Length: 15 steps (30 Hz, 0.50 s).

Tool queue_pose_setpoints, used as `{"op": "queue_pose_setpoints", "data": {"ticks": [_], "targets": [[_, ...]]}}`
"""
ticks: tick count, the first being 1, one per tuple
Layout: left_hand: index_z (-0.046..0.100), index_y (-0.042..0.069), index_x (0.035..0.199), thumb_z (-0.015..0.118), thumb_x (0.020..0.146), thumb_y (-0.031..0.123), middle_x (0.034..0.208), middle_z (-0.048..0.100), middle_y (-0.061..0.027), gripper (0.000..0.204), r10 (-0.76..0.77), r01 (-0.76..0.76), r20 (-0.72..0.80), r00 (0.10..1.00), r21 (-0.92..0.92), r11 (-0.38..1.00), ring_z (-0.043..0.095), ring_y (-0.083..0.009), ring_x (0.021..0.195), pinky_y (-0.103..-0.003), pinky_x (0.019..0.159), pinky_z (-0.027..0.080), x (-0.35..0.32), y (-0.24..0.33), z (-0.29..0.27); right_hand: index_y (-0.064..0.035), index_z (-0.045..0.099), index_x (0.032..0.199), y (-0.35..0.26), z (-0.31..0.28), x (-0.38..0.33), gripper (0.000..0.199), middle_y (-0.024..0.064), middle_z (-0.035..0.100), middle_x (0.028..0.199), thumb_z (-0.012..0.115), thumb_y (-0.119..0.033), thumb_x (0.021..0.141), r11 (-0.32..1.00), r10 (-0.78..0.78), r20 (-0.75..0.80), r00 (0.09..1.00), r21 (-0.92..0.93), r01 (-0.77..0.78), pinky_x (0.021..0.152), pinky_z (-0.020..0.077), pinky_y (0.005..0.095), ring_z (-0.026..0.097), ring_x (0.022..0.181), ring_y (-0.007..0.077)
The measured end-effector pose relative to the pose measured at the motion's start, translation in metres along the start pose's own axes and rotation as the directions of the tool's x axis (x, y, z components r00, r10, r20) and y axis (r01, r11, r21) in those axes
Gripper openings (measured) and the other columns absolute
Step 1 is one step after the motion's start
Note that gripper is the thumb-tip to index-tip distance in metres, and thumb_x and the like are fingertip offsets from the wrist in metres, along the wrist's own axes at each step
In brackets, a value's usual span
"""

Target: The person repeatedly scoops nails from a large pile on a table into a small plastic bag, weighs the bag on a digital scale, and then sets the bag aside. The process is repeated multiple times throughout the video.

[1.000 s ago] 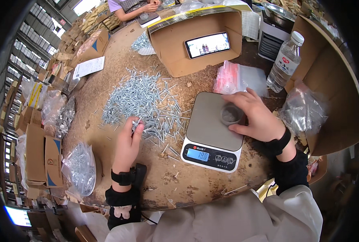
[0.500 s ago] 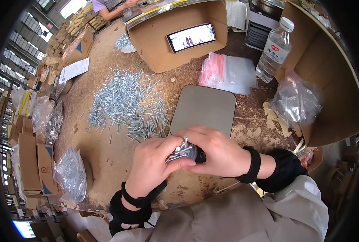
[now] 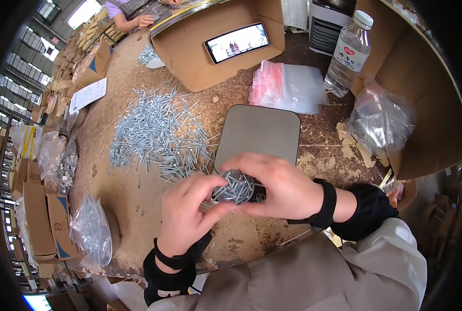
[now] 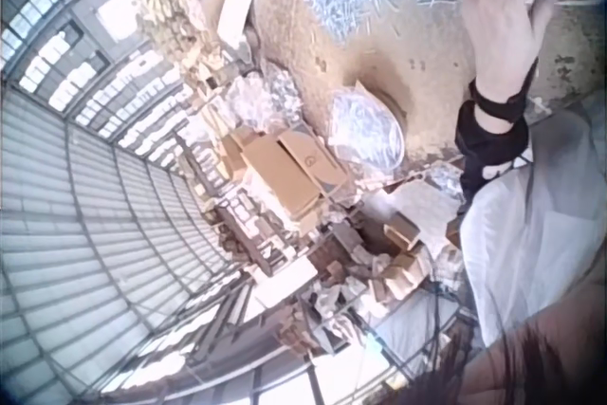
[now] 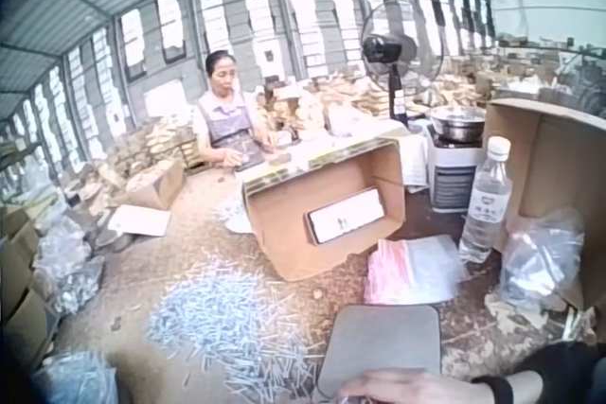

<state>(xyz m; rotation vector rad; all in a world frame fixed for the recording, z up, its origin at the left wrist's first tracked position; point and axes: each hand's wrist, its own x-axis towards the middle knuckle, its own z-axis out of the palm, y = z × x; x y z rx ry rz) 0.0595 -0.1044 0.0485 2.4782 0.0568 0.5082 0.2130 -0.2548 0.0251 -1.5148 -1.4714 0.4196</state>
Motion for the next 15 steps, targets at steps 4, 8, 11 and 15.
{"op": "queue_pose_setpoints", "data": {"ticks": [4, 8, 11, 15], "targets": [[0.064, 0.005, 0.102, 0.079, 0.077, 0.012, 0.080, 0.061, -0.0075, 0.029, 0.017, -0.017, 0.048, 0.999, -0.014, 1.000, 0.061, -0.0217, 0.063, -0.033, 0.057, 0.047, -0.001, -0.006, -0.001, -0.0021, 0.059, 0.119, -0.001, -0.002, 0.001, 0.058, 0.0149, 0.064, 0.110, 0.082, -0.009, 0.066, 0.999, -0.027, -0.022, 0.999, -0.045, 0.026, 0.087, 0.0517, 0.0418, 0.063, 0.102, 0.0358], [0.065, 0.004, 0.101, 0.079, 0.078, 0.007, 0.079, 0.061, -0.0082, 0.027, -0.047, 0.063, 0.099, 0.994, -0.166, 0.984, 0.060, -0.0187, 0.062, -0.030, 0.055, 0.045, -0.007, -0.011, 0.002, -0.0022, 0.059, 0.119, -0.001, -0.005, -0.001, 0.058, 0.0146, 0.064, 0.112, 0.083, -0.010, 0.067, 0.999, -0.010, -0.032, 0.999, -0.046, 0.009, 0.087, 0.0516, 0.0419, 0.062, 0.103, 0.0360], [0.064, 0.004, 0.099, 0.076, 0.081, 0.008, 0.080, 0.061, -0.0083, 0.021, -0.066, 0.091, 0.111, 0.992, -0.237, 0.967, 0.060, -0.0220, 0.061, -0.032, 0.054, 0.045, -0.008, -0.012, 0.002, -0.0025, 0.058, 0.120, -0.001, -0.005, -0.001, 0.060, 0.0145, 0.063, 0.113, 0.083, -0.012, 0.067, 0.999, -0.012, -0.026, 1.000, -0.051, 0.010, 0.088, 0.0513, 0.0422, 0.062, 0.104, 0.0361], [0.065, 0.003, 0.097, 0.074, 0.085, 0.007, 0.080, 0.062, -0.0078, 0.015, -0.083, 0.111, 0.102, 0.991, -0.321, 0.941, 0.060, -0.0201, 0.059, -0.030, 0.052, 0.045, -0.006, -0.008, -0.001, -0.0031, 0.058, 0.120, 0.000, -0.006, -0.002, 0.061, 0.0141, 0.063, 0.114, 0.084, -0.014, 0.066, 0.998, -0.026, -0.027, 0.999, -0.057, 0.024, 0.089, 0.0506, 0.0430, 0.061, 0.106, 0.0360]]}}
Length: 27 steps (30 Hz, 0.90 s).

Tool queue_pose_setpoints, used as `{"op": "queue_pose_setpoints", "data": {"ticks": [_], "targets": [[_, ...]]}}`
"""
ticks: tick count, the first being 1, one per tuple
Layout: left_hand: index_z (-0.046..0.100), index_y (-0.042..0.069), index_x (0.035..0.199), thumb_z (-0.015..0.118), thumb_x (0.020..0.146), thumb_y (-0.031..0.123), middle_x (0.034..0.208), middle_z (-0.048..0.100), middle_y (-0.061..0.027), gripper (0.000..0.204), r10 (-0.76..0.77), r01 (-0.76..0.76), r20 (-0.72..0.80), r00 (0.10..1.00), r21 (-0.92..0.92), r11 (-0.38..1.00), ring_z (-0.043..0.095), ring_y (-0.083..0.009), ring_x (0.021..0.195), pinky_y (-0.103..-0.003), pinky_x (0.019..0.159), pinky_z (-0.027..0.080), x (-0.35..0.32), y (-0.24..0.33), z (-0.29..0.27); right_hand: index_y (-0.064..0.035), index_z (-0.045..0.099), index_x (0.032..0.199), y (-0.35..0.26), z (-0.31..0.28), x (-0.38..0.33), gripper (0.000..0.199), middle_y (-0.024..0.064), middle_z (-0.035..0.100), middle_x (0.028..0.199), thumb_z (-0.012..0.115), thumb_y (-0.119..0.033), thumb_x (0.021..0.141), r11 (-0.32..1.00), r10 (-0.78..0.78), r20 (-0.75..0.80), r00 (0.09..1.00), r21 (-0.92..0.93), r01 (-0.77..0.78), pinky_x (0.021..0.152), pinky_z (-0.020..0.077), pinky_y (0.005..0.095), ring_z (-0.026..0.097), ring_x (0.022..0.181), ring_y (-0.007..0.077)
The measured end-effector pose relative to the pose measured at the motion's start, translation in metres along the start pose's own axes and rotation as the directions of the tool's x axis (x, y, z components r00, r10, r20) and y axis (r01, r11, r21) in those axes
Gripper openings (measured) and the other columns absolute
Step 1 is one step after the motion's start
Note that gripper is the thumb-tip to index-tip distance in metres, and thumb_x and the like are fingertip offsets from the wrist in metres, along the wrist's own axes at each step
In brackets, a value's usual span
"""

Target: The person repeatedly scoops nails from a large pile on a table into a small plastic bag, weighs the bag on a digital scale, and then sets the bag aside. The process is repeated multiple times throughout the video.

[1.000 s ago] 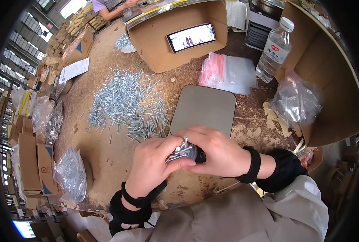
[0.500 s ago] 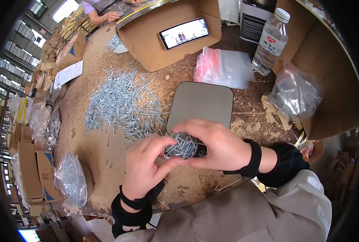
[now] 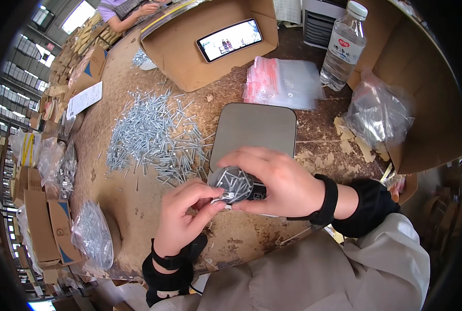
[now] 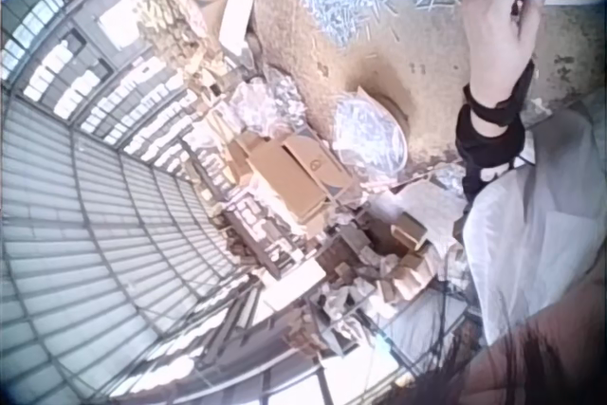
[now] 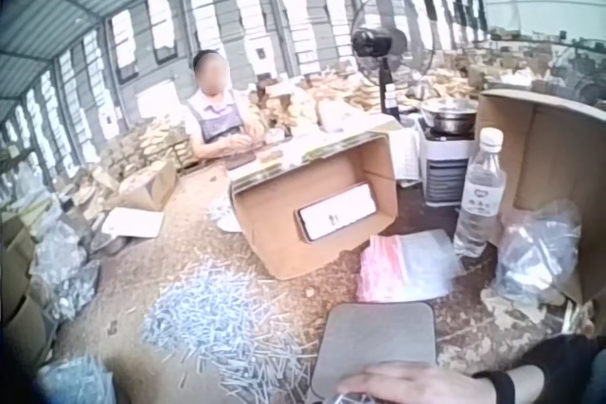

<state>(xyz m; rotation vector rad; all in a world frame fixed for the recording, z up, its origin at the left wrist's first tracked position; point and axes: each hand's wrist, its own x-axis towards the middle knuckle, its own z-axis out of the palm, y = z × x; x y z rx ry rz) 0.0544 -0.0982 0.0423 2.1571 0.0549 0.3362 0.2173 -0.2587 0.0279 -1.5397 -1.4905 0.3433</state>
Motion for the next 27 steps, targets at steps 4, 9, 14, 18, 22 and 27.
{"op": "queue_pose_setpoints", "data": {"ticks": [4, 9, 14, 18, 22, 27], "targets": [[0.067, 0.002, 0.095, 0.074, 0.084, 0.003, 0.078, 0.063, -0.0069, 0.013, -0.003, 0.002, -0.021, 1.000, -0.084, 0.996, 0.059, -0.0147, 0.060, -0.026, 0.053, 0.045, 0.0005, 0.0004, 0.0016, -0.0041, 0.058, 0.120, 0.0005, -0.0010, -0.0001, 0.061, 0.0138, 0.063, 0.113, 0.084, -0.015, 0.066, 0.999, -0.023, 0.003, 1.000, -0.044, 0.023, 0.090, 0.0498, 0.0435, 0.061, 0.106, 0.0356], [0.068, 0.000, 0.090, 0.074, 0.083, 0.001, 0.073, 0.063, -0.0050, 0.009, -0.029, 0.030, 0.005, 1.000, -0.177, 0.984, 0.058, -0.0105, 0.062, -0.024, 0.055, 0.043, -0.0027, -0.0072, 0.0011, -0.0060, 0.059, 0.121, 0.0021, -0.0015, -0.0012, 0.065, 0.0114, 0.065, 0.112, 0.086, -0.015, 0.063, 0.992, -0.061, 0.048, 0.997, -0.108, 0.066, 0.089, 0.0497, 0.0435, 0.061, 0.102, 0.0347], [0.067, 0.000, 0.090, 0.072, 0.086, 0.002, 0.074, 0.064, -0.0052, 0.007, -0.124, 0.126, 0.031, 0.992, -0.091, 0.988, 0.059, -0.0117, 0.065, -0.026, 0.059, 0.045, -0.0018, 0.0012, 0.0012, -0.0082, 0.060, 0.119, 0.0051, 0.0014, -0.0025, 0.063, 0.0101, 0.065, 0.111, 0.086, -0.016, 0.062, 0.991, -0.075, 0.028, 0.997, -0.108, 0.077, 0.089, 0.0492, 0.0448, 0.061, 0.099, 0.0345], [0.064, 0.001, 0.094, 0.069, 0.089, 0.004, 0.077, 0.063, -0.0081, 0.007, -0.005, -0.002, -0.106, 0.994, -0.065, 0.998, 0.060, -0.0146, 0.060, -0.026, 0.055, 0.046, -0.0036, -0.0040, 0.0033, -0.0083, 0.059, 0.118, 0.0024, 0.0013, -0.0017, 0.061, 0.0100, 0.064, 0.109, 0.085, -0.016, 0.063, 0.983, -0.098, 0.044, 0.994, -0.152, 0.103, 0.090, 0.0484, 0.0440, 0.061, 0.100, 0.0338], [0.063, 0.000, 0.096, 0.067, 0.091, 0.004, 0.080, 0.063, -0.0079, 0.008, 0.016, -0.022, -0.116, 0.993, -0.052, 0.998, 0.061, -0.0148, 0.067, -0.026, 0.060, 0.047, -0.0004, -0.0045, 0.0068, -0.0083, 0.058, 0.116, 0.0036, 0.0021, -0.0008, 0.060, 0.0104, 0.064, 0.104, 0.084, -0.017, 0.063, 0.980, -0.115, 0.063, 0.991, -0.157, 0.123, 0.091, 0.0472, 0.0425, 0.061, 0.099, 0.0329], [0.062, 0.001, 0.098, 0.067, 0.092, 0.007, 0.086, 0.064, -0.0079, 0.010, -0.080, 0.050, -0.174, 0.981, -0.168, 0.984, 0.062, -0.0147, 0.072, -0.024, 0.064, 0.047, -0.0080, -0.0065, 0.0098, -0.0089, 0.059, 0.117, 0.0040, 0.0027, -0.0012, 0.060, 0.0096, 0.064, 0.104, 0.084, -0.018, 0.064, 0.978, -0.105, 0.068, 0.992, -0.174, 0.116, 0.099, 0.0426, 0.0464, 0.060, 0.102, 0.0326]]}}
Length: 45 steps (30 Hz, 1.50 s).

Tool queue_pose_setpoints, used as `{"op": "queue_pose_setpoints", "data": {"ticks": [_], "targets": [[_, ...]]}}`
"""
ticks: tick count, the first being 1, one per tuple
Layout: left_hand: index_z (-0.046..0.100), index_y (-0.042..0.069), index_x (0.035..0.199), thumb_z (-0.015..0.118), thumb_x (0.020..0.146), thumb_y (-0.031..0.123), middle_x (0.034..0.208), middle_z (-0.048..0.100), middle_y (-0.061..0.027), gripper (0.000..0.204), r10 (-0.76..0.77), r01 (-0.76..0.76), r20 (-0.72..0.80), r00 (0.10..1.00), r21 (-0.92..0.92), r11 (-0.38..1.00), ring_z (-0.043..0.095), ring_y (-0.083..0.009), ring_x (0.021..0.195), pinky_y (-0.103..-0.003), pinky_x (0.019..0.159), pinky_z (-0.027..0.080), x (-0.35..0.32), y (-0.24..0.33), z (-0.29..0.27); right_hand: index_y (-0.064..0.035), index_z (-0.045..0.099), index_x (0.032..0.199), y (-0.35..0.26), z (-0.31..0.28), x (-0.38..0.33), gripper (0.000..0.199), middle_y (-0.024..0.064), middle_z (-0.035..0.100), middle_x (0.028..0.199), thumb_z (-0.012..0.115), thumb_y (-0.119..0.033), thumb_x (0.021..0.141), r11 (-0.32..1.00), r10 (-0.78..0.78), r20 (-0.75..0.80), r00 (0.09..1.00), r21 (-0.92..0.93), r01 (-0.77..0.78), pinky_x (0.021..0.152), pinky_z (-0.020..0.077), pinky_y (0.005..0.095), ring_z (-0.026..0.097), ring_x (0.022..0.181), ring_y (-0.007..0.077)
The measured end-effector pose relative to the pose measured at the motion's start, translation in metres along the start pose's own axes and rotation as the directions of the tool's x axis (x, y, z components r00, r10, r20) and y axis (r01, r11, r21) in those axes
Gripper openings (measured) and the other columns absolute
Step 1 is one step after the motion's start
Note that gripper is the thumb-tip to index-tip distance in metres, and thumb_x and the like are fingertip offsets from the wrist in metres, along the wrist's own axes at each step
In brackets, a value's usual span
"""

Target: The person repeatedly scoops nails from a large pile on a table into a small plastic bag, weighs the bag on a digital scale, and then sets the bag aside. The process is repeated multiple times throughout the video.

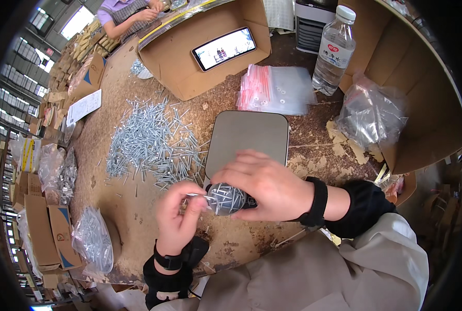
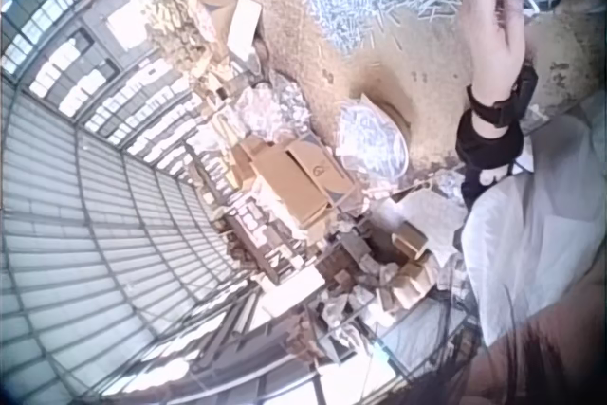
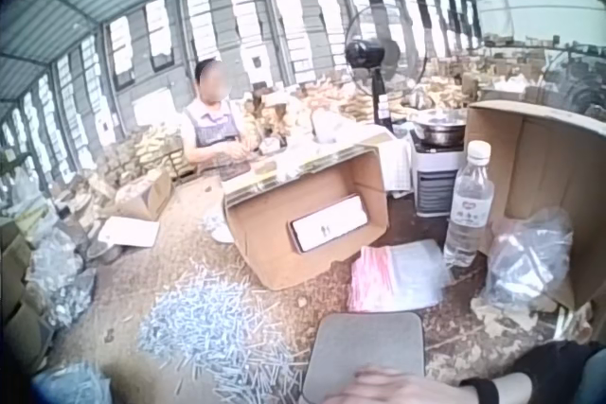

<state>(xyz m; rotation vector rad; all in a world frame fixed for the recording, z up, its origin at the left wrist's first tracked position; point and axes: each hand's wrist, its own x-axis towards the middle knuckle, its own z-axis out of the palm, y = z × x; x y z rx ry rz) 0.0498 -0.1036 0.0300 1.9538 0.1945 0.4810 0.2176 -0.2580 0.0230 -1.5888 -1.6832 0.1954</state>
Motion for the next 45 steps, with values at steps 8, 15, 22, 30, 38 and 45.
{"op": "queue_pose_setpoints", "data": {"ticks": [8, 15, 22, 30, 38, 45], "targets": [[0.061, 0.002, 0.101, 0.061, 0.098, 0.009, 0.080, 0.057, 0.0015, 0.008, -0.070, 0.147, -0.432, 0.899, 0.147, 0.978, 0.051, -0.0048, 0.069, -0.020, 0.063, 0.042, 0.007, -0.032, -0.050, -0.0108, 0.058, 0.118, 0.013, -0.016, 0.004, 0.064, 0.0083, 0.058, 0.115, 0.086, -0.017, 0.061, 0.965, 0.151, -0.044, 0.988, -0.211, -0.157, 0.112, 0.0300, 0.0556, 0.052, 0.117, 0.0310], [0.063, 0.000, 0.107, 0.066, 0.095, 0.010, 0.077, 0.054, 0.0042, 0.016, -0.148, 0.293, -0.423, 0.894, 0.303, 0.907, 0.046, -0.0022, 0.065, -0.018, 0.058, 0.036, 0.010, -0.053, -0.062, -0.0085, 0.051, 0.131, 0.016, -0.030, 0.005, 0.074, 0.0105, 0.052, 0.131, 0.085, -0.029, 0.068, 0.952, 0.145, -0.072, 0.987, -0.261, -0.159, 0.111, 0.0282, 0.0570, 0.047, 0.127, 0.0340], [0.067, 0.001, 0.102, 0.066, 0.093, 0.007, 0.077, 0.055, 0.0030, 0.011, -0.043, 0.180, -0.394, 0.918, 0.318, 0.931, 0.045, -0.0034, 0.063, -0.020, 0.057, 0.036, 0.014, -0.042, -0.052, 0.0015, 0.063, 0.116, 0.094, -0.105, 0.009, 0.035, 0.0181, 0.062, 0.120, 0.067, -0.012, 0.084, 0.921, 0.259, -0.189, 0.947, -0.248, -0.301, 0.101, 0.0444, 0.0404, 0.056, 0.118, 0.0377], [0.068, 0.002, 0.089, 0.070, 0.086, 0.004, 0.079, 0.064, -0.0075, 0.004, 0.160, -0.059, -0.150, 0.976, 0.524, 0.850, 0.056, -0.0170, 0.065, -0.027, 0.058, 0.044, 0.034, 0.003, -0.029, -0.0016, 0.061, 0.125, 0.167, -0.095, -0.021, 0.048, 0.0181, 0.053, 0.139, 0.066, 0.003, 0.078, 0.888, 0.266, -0.008, 0.964, -0.387, -0.249, 0.105, 0.0432, 0.0398, 0.052, 0.125, 0.0369], [0.072, 0.004, 0.089, 0.077, 0.078, 0.008, 0.086, 0.062, -0.0074, 0.013, 0.182, -0.252, 0.180, 0.967, 0.540, 0.803, 0.060, -0.0229, 0.078, -0.032, 0.069, 0.046, 0.078, 0.028, -0.003, -0.0029, 0.069, 0.092, 0.157, -0.103, -0.021, 0.023, 0.0135, 0.064, 0.119, 0.072, 0.000, 0.069, 0.869, 0.316, -0.089, 0.945, -0.373, -0.326, 0.093, 0.0490, 0.0387, 0.061, 0.108, 0.0340], [0.071, 0.009, 0.083, 0.079, 0.071, 0.014, 0.100, 0.059, -0.0064, 0.015, 0.215, -0.381, 0.328, 0.920, 0.619, 0.687, 0.056, -0.0282, 0.102, -0.041, 0.089, 0.043, 0.086, 0.020, 0.034, -0.0024, 0.064, 0.072, 0.149, -0.100, -0.017, 0.009, 0.0105, 0.065, 0.105, 0.072, -0.004, 0.069, 0.855, 0.287, -0.118, 0.951, -0.417, -0.309, 0.082, 0.0511, 0.0387, 0.063, 0.096, 0.0315]]}}
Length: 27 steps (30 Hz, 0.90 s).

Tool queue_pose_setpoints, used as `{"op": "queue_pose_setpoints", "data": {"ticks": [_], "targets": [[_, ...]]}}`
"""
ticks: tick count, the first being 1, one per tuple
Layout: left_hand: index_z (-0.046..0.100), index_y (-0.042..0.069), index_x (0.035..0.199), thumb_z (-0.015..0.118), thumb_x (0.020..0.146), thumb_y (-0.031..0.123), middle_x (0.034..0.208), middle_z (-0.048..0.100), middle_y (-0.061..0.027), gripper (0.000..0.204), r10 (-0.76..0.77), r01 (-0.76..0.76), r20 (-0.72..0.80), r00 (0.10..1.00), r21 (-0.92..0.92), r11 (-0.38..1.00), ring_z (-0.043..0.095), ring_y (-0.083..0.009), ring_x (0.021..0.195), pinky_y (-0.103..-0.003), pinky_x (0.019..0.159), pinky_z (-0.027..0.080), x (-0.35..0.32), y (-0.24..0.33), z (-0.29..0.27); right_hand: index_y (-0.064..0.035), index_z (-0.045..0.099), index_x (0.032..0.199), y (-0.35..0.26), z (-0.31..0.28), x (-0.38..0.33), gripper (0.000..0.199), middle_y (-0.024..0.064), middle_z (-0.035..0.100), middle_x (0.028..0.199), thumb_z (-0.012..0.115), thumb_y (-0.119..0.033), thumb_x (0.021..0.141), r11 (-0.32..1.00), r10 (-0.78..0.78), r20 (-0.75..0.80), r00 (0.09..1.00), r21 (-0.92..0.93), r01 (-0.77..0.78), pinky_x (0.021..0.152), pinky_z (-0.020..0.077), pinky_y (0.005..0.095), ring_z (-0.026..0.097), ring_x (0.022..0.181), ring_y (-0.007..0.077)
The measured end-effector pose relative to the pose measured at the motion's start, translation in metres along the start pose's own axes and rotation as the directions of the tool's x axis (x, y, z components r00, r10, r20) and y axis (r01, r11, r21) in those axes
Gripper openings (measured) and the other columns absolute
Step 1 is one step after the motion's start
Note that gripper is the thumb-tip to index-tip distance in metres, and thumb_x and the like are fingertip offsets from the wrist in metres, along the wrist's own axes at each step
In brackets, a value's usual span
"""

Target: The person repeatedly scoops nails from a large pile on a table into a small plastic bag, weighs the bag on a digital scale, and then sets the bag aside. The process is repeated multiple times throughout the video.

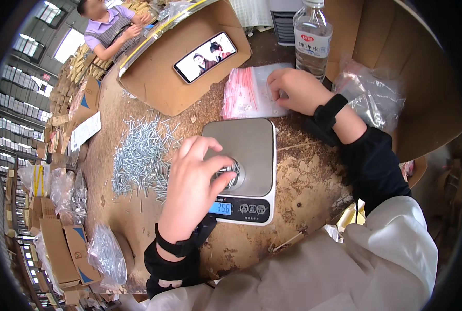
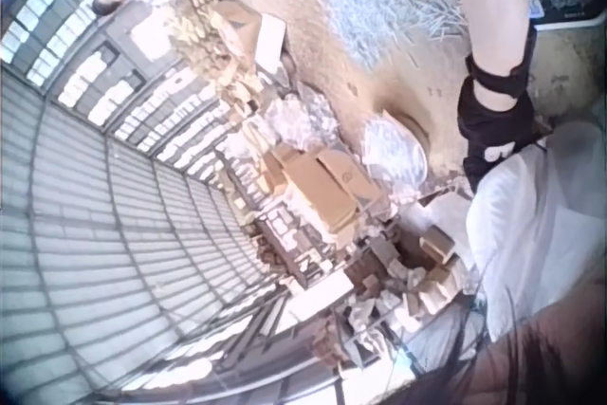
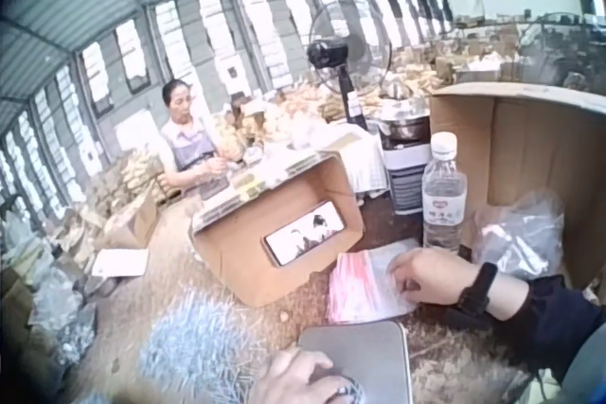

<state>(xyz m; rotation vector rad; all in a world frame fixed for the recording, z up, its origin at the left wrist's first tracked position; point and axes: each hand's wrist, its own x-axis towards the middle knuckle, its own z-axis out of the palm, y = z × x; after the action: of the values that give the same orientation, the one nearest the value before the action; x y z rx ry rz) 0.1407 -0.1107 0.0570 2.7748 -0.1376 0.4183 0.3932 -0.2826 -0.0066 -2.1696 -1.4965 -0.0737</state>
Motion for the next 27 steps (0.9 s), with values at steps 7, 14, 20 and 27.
{"op": "queue_pose_setpoints", "data": {"ticks": [7, 14, 20, 27], "targets": [[0.068, 0.011, 0.083, 0.077, 0.075, 0.015, 0.107, 0.061, -0.0047, 0.013, 0.037, -0.024, -0.138, 0.990, 0.093, 0.995, 0.055, -0.0291, 0.109, -0.048, 0.105, 0.033, -0.005, -0.003, -0.025, -0.0033, 0.062, 0.085, -0.025, -0.010, 0.008, 0.013, 0.0109, 0.063, 0.116, 0.070, -0.003, 0.075, 0.996, -0.085, -0.270, 0.959, -0.007, 0.086, 0.087, 0.0516, 0.0403, 0.062, 0.105, 0.0330], [0.067, 0.004, 0.101, 0.076, 0.079, 0.022, 0.101, 0.061, -0.0112, 0.030, -0.386, 0.242, -0.594, 0.706, -0.310, 0.919, 0.057, -0.0255, 0.103, -0.041, 0.097, 0.041, -0.053, -0.014, -0.055, -0.0038, 0.055, 0.081, -0.110, -0.047, -0.003, 0.014, 0.0174, 0.063, 0.120, 0.069, -0.005, 0.076, 0.921, -0.372, -0.430, 0.823, -0.063, 0.384, 0.083, 0.0527, 0.0427, 0.064, 0.103, 0.0356], [0.065, 0.004, 0.100, 0.079, 0.075, 0.026, 0.089, 0.063, -0.0109, 0.036, -0.145, 0.053, -0.099, 0.984, -0.621, 0.782, 0.063, -0.0277, 0.073, -0.035, 0.065, 0.051, -0.087, 0.025, -0.021, -0.0089, 0.052, 0.071, -0.157, -0.027, -0.040, 0.018, 0.0156, 0.069, 0.114, 0.064, -0.016, 0.084, 0.634, -0.709, -0.390, 0.588, 0.014, 0.774, 0.072, 0.0562, 0.0364, 0.066, 0.088, 0.0291], [0.063, 0.004, 0.092, 0.083, 0.074, 0.014, 0.081, 0.064, -0.0080, 0.028, -0.200, 0.091, -0.118, 0.973, -0.598, 0.796, 0.064, -0.0237, 0.065, -0.032, 0.054, 0.049, -0.079, 0.041, -0.005, -0.0080, 0.065, 0.089, -0.161, -0.007, -0.055, 0.008, 0.0125, 0.067, 0.107, 0.067, -0.011, 0.082, 0.657, -0.688, -0.288, 0.666, 0.143, 0.741, 0.046, 0.0445, 0.0209, 0.060, 0.061, 0.0117]]}}
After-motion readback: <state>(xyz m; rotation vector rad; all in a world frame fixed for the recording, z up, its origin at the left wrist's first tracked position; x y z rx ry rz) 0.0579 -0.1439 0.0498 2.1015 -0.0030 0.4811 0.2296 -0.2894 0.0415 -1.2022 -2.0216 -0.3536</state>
